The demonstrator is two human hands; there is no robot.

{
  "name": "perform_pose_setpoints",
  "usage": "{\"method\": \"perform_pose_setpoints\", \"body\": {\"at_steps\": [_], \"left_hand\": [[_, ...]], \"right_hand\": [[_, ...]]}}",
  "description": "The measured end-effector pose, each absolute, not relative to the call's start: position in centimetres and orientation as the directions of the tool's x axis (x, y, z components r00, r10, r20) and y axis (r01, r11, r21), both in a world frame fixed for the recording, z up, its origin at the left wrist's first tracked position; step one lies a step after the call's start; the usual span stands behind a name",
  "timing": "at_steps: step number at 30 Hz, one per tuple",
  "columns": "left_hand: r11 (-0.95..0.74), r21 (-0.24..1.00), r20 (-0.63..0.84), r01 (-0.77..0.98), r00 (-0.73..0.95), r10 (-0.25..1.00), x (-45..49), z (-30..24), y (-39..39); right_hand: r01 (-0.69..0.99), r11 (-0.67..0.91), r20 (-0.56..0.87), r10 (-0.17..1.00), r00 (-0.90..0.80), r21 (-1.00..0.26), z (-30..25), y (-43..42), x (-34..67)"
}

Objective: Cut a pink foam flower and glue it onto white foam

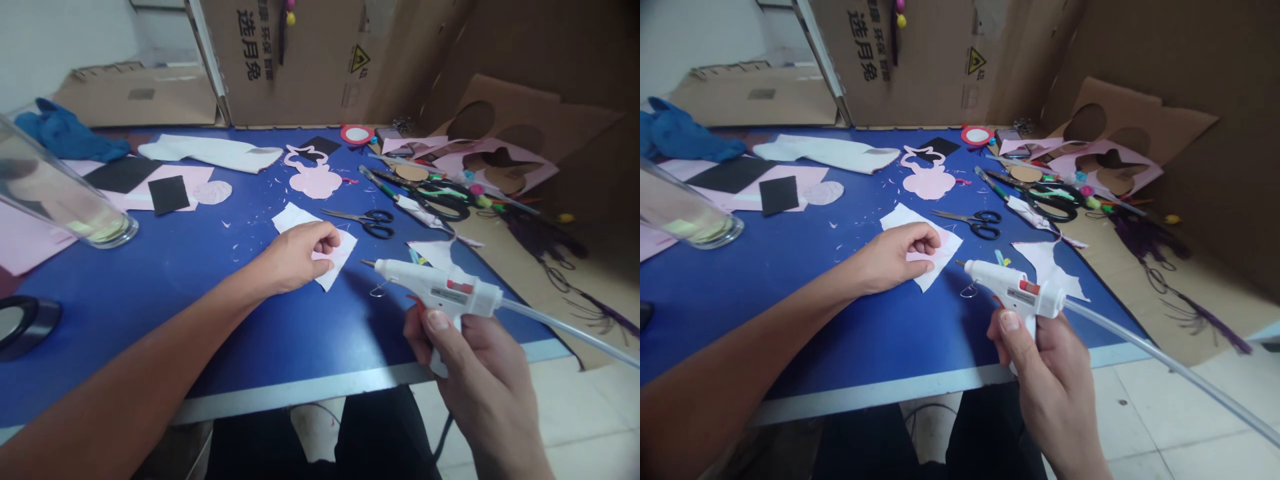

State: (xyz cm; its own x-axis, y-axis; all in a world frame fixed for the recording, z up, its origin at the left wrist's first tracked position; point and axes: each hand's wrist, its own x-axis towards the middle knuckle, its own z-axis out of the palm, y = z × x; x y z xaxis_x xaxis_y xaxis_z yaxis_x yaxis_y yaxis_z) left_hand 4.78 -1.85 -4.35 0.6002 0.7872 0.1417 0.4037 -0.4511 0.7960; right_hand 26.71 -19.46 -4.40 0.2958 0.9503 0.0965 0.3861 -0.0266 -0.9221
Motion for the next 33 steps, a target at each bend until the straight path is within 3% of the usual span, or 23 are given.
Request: {"method": "perform_pose_setpoints", "body": {"at_steps": [6,14,22,27,33], "left_hand": [[-0.486,0.781,0.128,0.392,0.661,0.739,4.4,-3.4,-2.0],[-0.282,0.933,0.131,0.224,0.518,0.846,3.9,-2.7,-1.1],[-0.363,0.904,0.202,0.226,0.521,0.829,3.5,-2.3,-1.4],[-0.364,0.911,0.273,0.195,0.376,0.885,2.2,-1.8,-0.3],[-0.354,0.908,0.275,0.225,0.321,0.907,1.2,-1.3,0.1]], "right_hand": [[0.345,-0.041,0.075,0.945,0.318,-0.938,-4.4,-19.5,26.7],[0.301,-0.047,0.058,0.942,0.332,-0.952,-4.4,-19.6,26.3],[0.333,-0.066,0.058,0.935,0.349,-0.941,-4.0,-19.6,26.1],[0.336,-0.030,0.095,0.932,0.350,-0.941,-4.3,-19.7,25.9],[0.333,-0.054,0.075,0.929,0.363,-0.941,-4.7,-19.8,25.7]]}}
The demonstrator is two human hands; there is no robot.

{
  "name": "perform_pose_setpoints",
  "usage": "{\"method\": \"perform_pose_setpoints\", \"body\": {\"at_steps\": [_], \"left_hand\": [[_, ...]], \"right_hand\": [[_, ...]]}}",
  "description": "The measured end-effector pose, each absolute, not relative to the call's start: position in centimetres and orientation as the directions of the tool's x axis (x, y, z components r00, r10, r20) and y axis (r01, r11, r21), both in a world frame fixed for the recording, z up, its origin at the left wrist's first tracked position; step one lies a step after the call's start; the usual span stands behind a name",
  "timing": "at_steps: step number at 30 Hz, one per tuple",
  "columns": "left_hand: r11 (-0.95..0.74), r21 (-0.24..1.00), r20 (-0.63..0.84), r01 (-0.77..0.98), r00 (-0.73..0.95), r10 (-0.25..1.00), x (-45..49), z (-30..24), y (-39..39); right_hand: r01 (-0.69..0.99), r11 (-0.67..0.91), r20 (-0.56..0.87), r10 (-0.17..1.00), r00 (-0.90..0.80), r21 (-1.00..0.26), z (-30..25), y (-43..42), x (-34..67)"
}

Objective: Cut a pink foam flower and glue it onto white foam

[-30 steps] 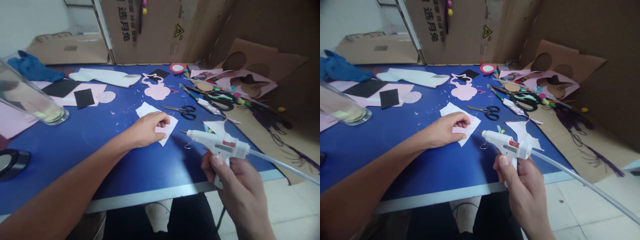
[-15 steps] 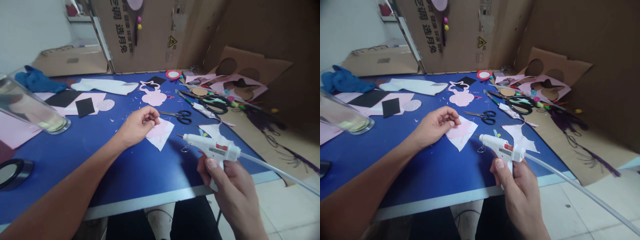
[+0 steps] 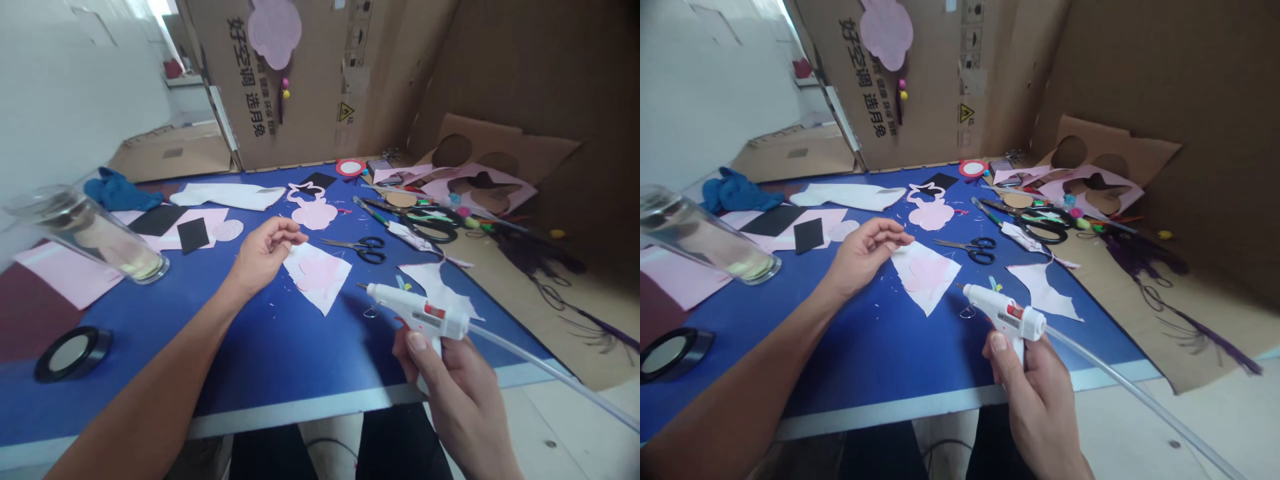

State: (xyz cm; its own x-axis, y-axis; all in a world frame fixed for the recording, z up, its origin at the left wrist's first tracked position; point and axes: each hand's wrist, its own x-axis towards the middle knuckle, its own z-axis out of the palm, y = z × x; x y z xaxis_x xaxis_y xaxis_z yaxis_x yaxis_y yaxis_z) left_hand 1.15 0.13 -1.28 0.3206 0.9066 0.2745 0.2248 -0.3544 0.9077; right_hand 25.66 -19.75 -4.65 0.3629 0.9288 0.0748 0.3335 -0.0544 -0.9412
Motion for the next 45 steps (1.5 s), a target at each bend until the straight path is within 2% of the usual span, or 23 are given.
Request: {"method": "perform_pose_setpoints", "body": {"at_steps": [8,14,18,29,33,39,45], "left_hand": [[-0.365,0.860,0.223,0.355,0.382,0.897,0.9,-1.8,-0.2],[-0.470,0.734,0.196,0.490,0.509,0.838,0.7,-2.2,-0.2],[-0.504,0.681,0.207,0.532,0.521,0.828,0.5,-2.6,0.1],[-0.558,0.331,0.163,0.761,0.537,0.828,-0.2,-3.0,-0.2],[-0.555,0.261,0.133,0.790,0.540,0.831,0.1,-2.1,-0.9],[-0.600,0.201,0.170,0.774,0.576,0.800,-1.5,-1.7,-2.9],[-0.541,0.138,0.116,0.829,0.529,0.840,-3.3,-1.0,-6.4]], "right_hand": [[0.297,-0.078,0.029,0.940,0.340,-0.952,-4.6,-19.8,25.7],[0.314,-0.062,0.048,0.943,0.328,-0.947,-5.3,-19.7,25.8],[0.331,-0.024,0.086,0.946,0.313,-0.943,-4.8,-19.4,25.9],[0.318,-0.002,0.100,0.947,0.305,-0.948,-5.3,-19.4,25.9],[0.334,0.004,0.111,0.947,0.301,-0.943,-5.3,-19.2,25.9],[0.324,0.016,0.117,0.949,0.294,-0.946,-5.1,-19.2,26.0],[0.329,0.032,0.136,0.944,0.299,-0.944,-4.9,-19.2,25.9]]}}
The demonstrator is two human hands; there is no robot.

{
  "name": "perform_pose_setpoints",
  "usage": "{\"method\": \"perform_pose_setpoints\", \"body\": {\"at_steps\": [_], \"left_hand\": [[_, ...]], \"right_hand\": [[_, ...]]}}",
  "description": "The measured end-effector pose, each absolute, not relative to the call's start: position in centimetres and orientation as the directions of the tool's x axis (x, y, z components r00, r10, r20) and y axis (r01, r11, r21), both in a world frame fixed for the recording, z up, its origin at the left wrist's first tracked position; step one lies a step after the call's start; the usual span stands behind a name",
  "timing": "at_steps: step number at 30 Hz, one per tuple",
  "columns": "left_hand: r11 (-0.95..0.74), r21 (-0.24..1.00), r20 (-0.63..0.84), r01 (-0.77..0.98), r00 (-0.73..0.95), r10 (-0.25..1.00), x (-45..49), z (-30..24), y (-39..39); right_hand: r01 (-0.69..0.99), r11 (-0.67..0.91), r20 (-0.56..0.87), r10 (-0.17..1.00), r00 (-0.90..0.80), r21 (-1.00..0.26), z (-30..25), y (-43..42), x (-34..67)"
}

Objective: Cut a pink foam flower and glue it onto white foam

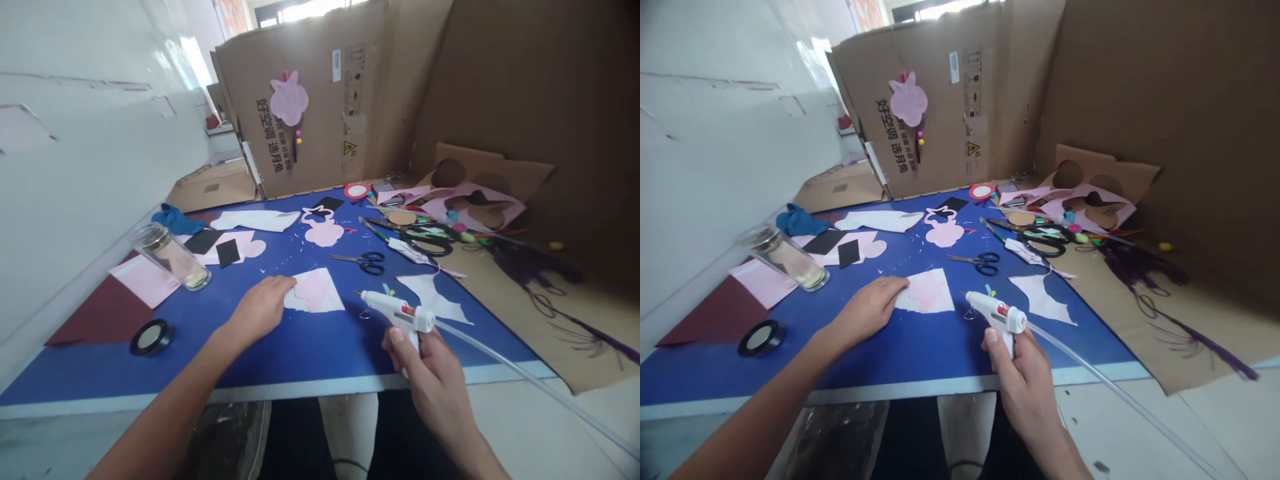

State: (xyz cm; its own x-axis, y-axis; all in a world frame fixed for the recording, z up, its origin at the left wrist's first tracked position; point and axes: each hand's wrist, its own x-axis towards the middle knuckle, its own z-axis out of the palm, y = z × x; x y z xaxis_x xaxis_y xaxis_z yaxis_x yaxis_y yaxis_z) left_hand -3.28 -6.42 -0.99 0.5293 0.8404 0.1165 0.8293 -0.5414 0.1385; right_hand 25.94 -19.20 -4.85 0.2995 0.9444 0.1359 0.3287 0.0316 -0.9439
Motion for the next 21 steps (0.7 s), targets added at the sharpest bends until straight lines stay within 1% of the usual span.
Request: {"method": "perform_pose_setpoints", "body": {"at_steps": [4,6,8,10,12,15,17,19,21], "left_hand": [[-0.445,0.143,0.033,0.884,0.445,0.895,-2.9,0.9,-9.2],[-0.403,0.146,0.023,0.903,0.405,0.914,-2.8,1.7,-9.9],[-0.422,0.165,0.074,0.891,0.415,0.907,-2.9,2.2,-9.7],[-0.496,0.209,0.114,0.843,0.482,0.869,-3.2,2.0,-9.0],[-0.530,0.246,0.087,0.812,0.526,0.846,-3.6,1.4,-8.3],[-0.461,0.249,0.014,0.852,0.473,0.881,-3.7,0.4,-8.4],[-0.416,0.255,0.015,0.873,0.426,0.905,-3.3,0.3,-9.3],[-0.392,0.304,0.031,0.868,0.402,0.915,-2.8,0.5,-10.3],[-0.373,0.394,0.047,0.840,0.387,0.921,-2.4,1.0,-10.7]], "right_hand": [[0.335,0.020,0.125,0.947,0.296,-0.942,-4.7,-19.3,26.1],[0.342,0.015,0.120,0.949,0.291,-0.940,-4.7,-19.4,26.1],[0.349,0.011,0.118,0.950,0.289,-0.937,-4.7,-19.4,26.2],[0.350,0.017,0.124,0.950,0.285,-0.937,-4.7,-19.4,26.2],[0.345,0.026,0.128,0.953,0.276,-0.938,-4.8,-19.4,26.2],[0.339,0.027,0.126,0.954,0.273,-0.940,-4.8,-19.3,26.2],[0.344,0.017,0.121,0.951,0.283,-0.939,-4.8,-19.3,26.2],[0.351,0.005,0.115,0.949,0.293,-0.936,-4.8,-19.3,26.2],[0.353,0.002,0.116,0.946,0.302,-0.935,-4.9,-19.4,26.2]]}}
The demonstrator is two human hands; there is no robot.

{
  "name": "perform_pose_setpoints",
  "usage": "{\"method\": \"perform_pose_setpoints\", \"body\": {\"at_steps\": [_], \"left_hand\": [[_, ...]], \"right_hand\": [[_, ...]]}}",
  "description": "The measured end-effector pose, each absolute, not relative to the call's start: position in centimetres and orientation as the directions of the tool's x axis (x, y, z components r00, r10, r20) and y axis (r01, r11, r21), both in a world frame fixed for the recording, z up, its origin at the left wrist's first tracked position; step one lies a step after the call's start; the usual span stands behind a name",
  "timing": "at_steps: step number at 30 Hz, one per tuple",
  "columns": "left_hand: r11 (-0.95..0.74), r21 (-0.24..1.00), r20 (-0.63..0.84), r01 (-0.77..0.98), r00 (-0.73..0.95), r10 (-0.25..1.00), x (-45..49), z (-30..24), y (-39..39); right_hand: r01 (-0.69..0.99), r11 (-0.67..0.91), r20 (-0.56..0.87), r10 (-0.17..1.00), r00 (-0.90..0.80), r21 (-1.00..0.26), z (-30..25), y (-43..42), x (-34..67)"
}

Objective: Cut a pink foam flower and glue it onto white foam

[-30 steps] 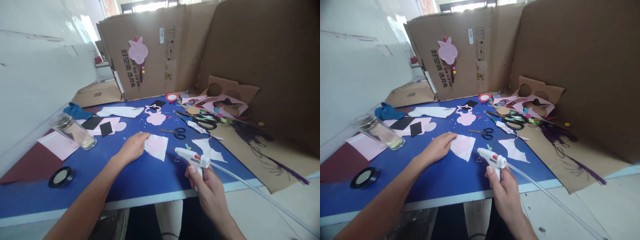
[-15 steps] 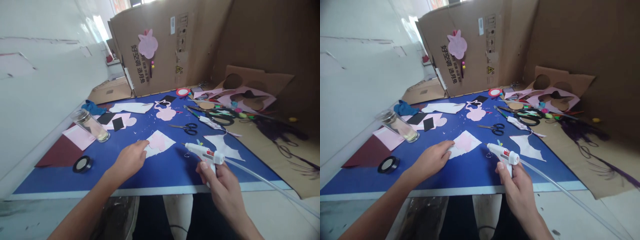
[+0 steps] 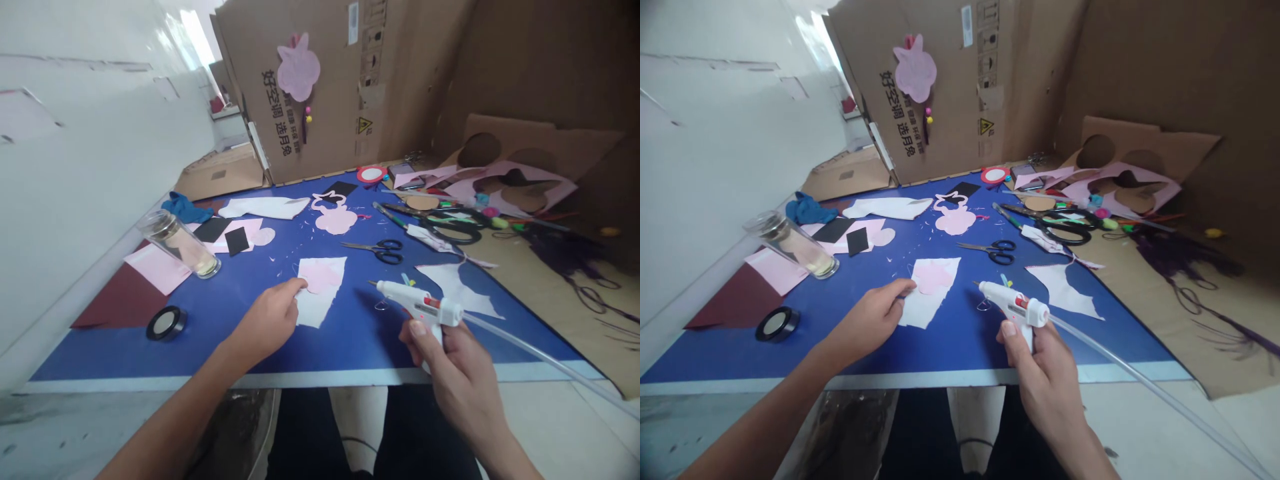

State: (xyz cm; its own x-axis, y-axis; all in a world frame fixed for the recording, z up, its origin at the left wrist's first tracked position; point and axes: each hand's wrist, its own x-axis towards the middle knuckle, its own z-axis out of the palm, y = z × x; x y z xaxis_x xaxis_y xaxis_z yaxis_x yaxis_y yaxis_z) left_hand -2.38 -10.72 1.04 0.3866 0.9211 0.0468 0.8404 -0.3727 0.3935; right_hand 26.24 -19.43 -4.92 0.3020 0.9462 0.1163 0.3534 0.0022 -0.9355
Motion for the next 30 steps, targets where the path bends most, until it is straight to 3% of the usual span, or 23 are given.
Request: {"method": "perform_pose_setpoints", "body": {"at_steps": [5,13,23,30], "left_hand": [[-0.426,0.595,0.178,0.681,0.405,0.897,-2.2,1.4,-8.1],[-0.485,0.591,0.083,0.645,0.549,0.831,-1.5,-0.8,-4.2],[-0.450,0.415,0.092,0.791,0.455,0.886,0.3,-1.3,-5.1],[-0.495,0.360,0.065,0.791,0.509,0.859,0.3,-0.8,-4.8]], "right_hand": [[0.357,-0.022,0.090,0.951,0.296,-0.934,-5.3,-19.6,26.3],[0.335,-0.008,0.099,0.949,0.300,-0.942,-5.4,-19.6,26.3],[0.336,-0.046,0.071,0.943,0.326,-0.941,-4.2,-19.8,25.7],[0.355,-0.046,0.081,0.939,0.335,-0.934,-4.2,-19.8,25.7]]}}
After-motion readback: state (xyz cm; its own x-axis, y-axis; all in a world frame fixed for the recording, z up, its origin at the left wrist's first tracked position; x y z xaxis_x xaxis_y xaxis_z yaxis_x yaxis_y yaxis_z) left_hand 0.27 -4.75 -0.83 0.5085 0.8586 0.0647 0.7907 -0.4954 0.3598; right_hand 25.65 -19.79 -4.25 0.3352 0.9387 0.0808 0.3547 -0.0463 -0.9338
